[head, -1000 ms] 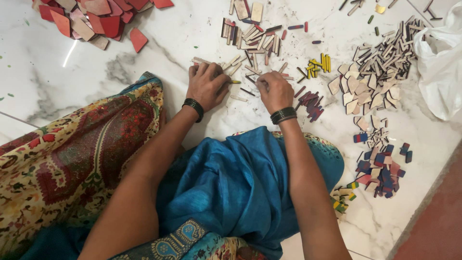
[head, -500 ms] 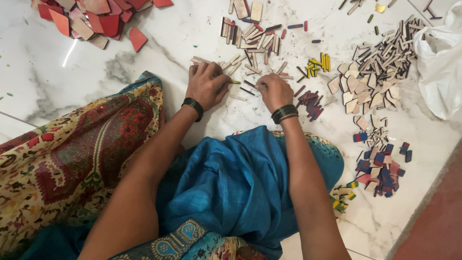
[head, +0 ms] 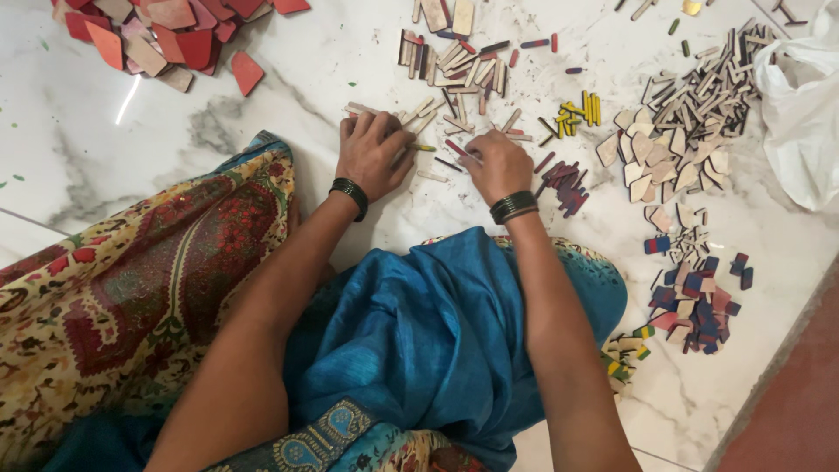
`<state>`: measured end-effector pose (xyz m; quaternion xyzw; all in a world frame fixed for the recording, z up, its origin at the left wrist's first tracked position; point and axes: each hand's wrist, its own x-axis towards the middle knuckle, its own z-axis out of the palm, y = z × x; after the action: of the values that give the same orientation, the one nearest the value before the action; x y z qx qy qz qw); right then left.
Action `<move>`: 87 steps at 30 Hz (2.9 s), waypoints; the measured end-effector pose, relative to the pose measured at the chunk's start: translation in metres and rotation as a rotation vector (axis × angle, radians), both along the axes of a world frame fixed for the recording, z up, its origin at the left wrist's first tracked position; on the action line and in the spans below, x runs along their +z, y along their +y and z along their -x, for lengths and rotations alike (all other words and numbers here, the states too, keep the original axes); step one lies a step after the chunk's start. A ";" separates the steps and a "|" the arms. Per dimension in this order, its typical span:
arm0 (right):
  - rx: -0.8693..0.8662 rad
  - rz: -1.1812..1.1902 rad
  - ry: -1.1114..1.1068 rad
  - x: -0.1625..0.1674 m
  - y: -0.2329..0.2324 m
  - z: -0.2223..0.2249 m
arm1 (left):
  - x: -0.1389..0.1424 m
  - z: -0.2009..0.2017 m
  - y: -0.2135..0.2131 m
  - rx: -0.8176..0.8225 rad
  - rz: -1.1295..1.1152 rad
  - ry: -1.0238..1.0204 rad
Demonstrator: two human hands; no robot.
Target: The person sits on the floor and sorts small laser-cut wooden craft pieces by color and shape, picking pieces one at a time from a mixed pile and placing them into separate groups of red, natural, yellow, and dark pieces on the floor.
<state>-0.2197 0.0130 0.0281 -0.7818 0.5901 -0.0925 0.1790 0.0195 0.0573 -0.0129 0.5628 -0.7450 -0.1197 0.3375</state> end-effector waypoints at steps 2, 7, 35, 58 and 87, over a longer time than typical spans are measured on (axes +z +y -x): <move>0.040 0.017 0.031 0.000 0.002 -0.004 | 0.001 0.000 0.000 0.006 0.004 -0.007; 0.046 0.073 -0.037 0.005 0.001 -0.004 | -0.004 0.000 0.001 0.002 0.057 0.007; -0.331 -0.086 -0.723 0.042 -0.016 0.174 | 0.020 0.147 -0.019 0.044 -0.475 0.784; -0.248 -0.133 -0.139 0.040 -0.028 0.120 | -0.011 0.149 -0.008 0.023 -0.452 0.885; -0.510 0.220 -0.757 0.029 -0.041 0.164 | 0.001 0.195 -0.019 -0.002 -0.557 0.493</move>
<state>-0.3841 -0.0276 0.0569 -0.5375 0.6430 -0.4745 0.2692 -0.1753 0.0381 -0.0115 0.5865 -0.5809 -0.4500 0.3407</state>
